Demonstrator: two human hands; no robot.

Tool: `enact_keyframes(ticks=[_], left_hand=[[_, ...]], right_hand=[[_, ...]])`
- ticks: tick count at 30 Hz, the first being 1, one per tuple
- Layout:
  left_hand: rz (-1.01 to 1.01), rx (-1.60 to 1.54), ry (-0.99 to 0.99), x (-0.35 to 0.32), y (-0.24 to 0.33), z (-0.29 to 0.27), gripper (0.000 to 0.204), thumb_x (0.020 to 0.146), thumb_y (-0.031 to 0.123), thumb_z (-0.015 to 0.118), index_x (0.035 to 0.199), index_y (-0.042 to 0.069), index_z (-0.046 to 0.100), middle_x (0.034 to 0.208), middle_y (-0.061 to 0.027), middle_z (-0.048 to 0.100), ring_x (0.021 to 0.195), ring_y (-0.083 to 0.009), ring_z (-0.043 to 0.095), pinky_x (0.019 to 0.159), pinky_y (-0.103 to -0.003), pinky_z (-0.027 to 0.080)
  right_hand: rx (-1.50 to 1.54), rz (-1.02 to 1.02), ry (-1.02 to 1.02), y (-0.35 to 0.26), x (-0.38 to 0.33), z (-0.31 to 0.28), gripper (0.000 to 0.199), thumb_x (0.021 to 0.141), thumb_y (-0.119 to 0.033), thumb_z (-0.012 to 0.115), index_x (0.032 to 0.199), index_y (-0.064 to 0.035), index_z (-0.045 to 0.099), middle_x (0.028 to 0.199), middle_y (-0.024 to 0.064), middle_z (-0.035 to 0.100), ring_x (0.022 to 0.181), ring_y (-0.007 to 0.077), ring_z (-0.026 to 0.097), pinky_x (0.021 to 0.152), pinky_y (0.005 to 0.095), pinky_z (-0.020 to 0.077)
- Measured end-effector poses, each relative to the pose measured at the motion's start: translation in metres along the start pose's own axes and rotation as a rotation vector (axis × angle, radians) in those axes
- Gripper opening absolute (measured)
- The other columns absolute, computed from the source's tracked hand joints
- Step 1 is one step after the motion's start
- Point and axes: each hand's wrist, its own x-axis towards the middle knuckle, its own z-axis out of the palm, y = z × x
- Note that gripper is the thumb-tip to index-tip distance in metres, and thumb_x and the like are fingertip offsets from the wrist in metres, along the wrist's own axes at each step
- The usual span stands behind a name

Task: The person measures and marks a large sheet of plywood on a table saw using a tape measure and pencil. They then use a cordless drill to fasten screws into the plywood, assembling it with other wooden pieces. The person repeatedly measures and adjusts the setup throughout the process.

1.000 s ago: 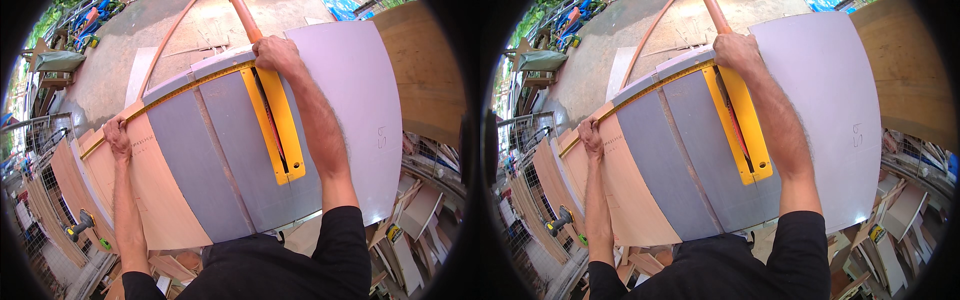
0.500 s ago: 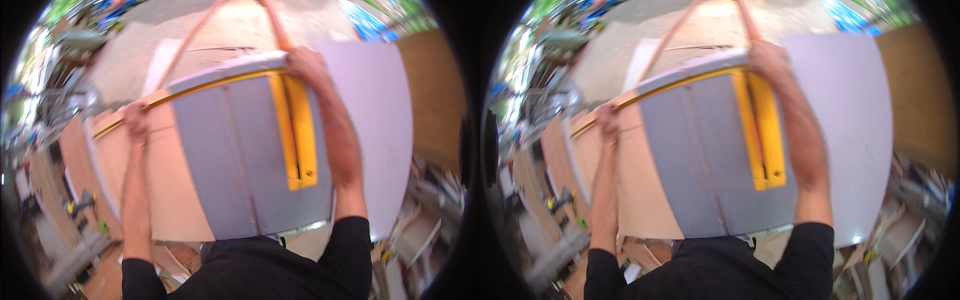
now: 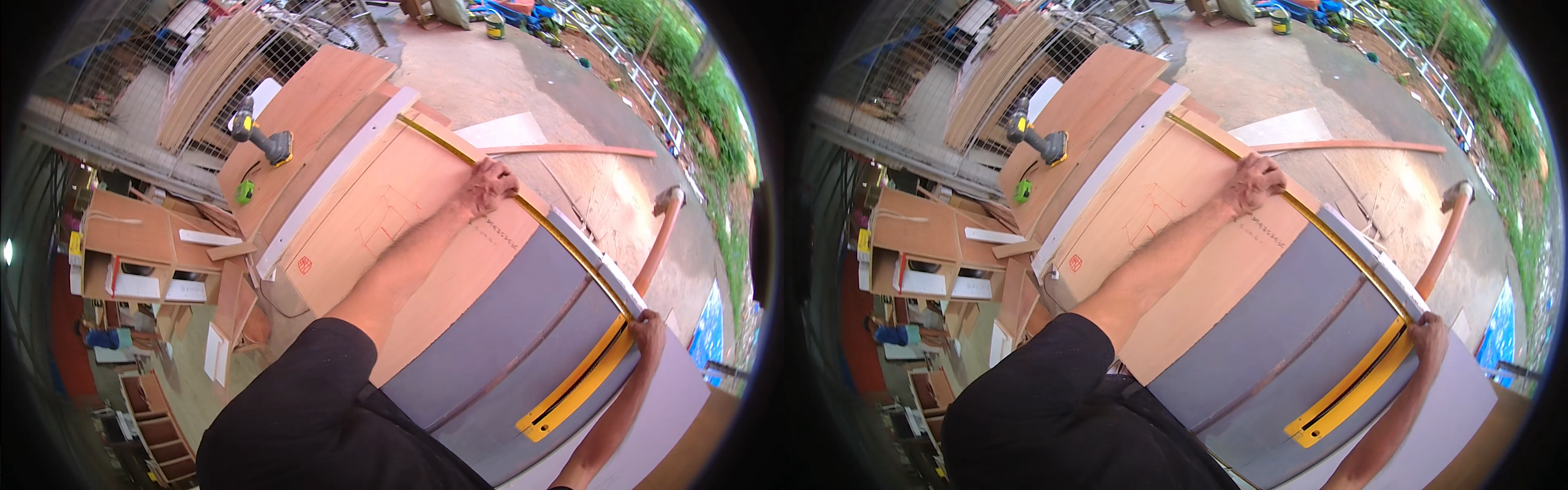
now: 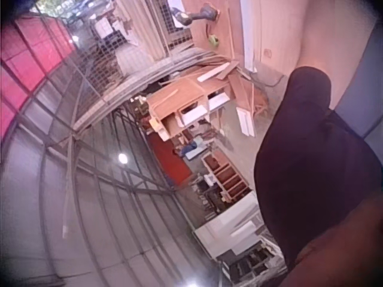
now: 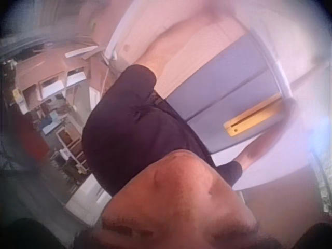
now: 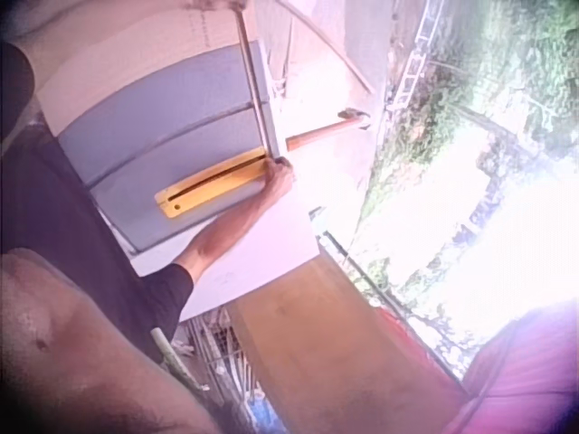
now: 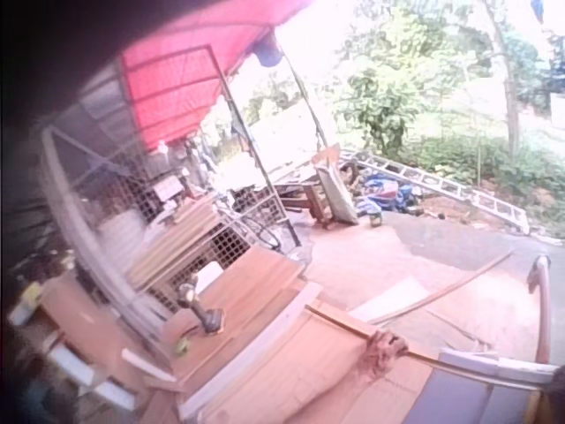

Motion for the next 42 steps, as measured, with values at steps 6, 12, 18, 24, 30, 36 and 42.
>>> enact_keyframes(ticks=[6,12,18,24,30,36,42], left_hand=[[-0.024,-0.069,0.014,0.000,-0.004,0.005,0.014,0.094,0.024,0.083,0.105,0.022,0.075,0.126,-0.0021,0.066,0.123,-0.0293,0.056,0.112,-0.048,0.042],[-0.040,-0.108,-0.055,0.003,-0.004,0.005,0.012,0.102,0.029,0.076,0.111,0.022,0.076,0.141,-0.0068,0.062,0.146,-0.0344,0.049,0.133,-0.066,0.020],[-0.076,-0.146,-0.075,0.002,-0.006,0.008,0.015,0.104,0.032,0.073,0.115,0.023,0.077,0.146,-0.0094,0.061,0.150,-0.0344,0.047,0.134,-0.070,0.016],[-0.070,-0.132,-0.084,0.001,-0.006,0.008,0.015,0.103,0.033,0.074,0.113,0.022,0.078,0.147,-0.0090,0.061,0.152,-0.0328,0.047,0.134,-0.070,0.017],[0.023,-0.101,0.051,0.001,-0.012,0.016,0.012,0.098,0.025,0.078,0.110,0.023,0.078,0.135,-0.0076,0.069,0.132,-0.0332,0.060,0.124,-0.064,0.034],[-0.041,-0.358,0.060,0.000,-0.022,0.025,0.017,0.094,0.003,0.069,0.109,0.007,0.075,0.115,-0.0063,0.079,0.120,-0.0286,0.066,0.114,-0.050,0.043],[0.029,-0.104,0.029,0.002,-0.007,0.004,0.018,0.096,0.015,0.079,0.114,0.016,0.078,0.132,-0.0033,0.073,0.135,-0.0282,0.064,0.132,-0.065,0.023]], right_hand=[[0.079,0.022,-0.104,0.007,0.004,-0.002,0.029,0.073,-0.027,0.079,0.089,-0.0027,0.075,0.095,0.0267,0.078,0.093,0.0471,0.075,0.085,0.0538,0.0584],[0.104,-0.100,-0.035,0.006,0.006,-0.001,0.031,0.073,-0.027,0.079,0.082,0.0024,0.073,0.074,0.0263,0.072,0.072,0.0410,0.074,0.070,0.0506,0.0570],[0.180,-0.127,-0.084,0.007,0.005,-0.004,0.028,0.075,-0.024,0.077,0.081,0.0026,0.071,0.070,0.0226,0.071,0.066,0.0341,0.072,0.066,0.0479,0.0550],[0.144,-0.093,-0.098,0.014,0.013,0.003,0.028,0.074,-0.022,0.076,0.084,0.0037,0.073,0.079,0.0262,0.074,0.075,0.0390,0.074,0.073,0.0481,0.0580],[-0.010,-0.228,0.114,0.034,0.015,0.022,0.032,0.077,-0.031,0.078,0.084,0.0006,0.078,0.095,0.0296,0.076,0.094,0.0459,0.074,0.090,0.0526,0.0593],[-0.242,-0.031,-0.172,0.021,0.040,0.030,0.032,0.085,-0.032,0.074,0.098,-0.0042,0.084,0.100,0.0226,0.082,0.095,0.0412,0.080,0.084,0.0548,0.0631],[-0.120,0.184,-0.277,-0.016,0.021,-0.005,0.038,0.078,-0.022,0.073,0.113,-0.0151,0.085,0.119,0.0110,0.083,0.115,0.0344,0.077,0.096,0.0500,0.0639]])
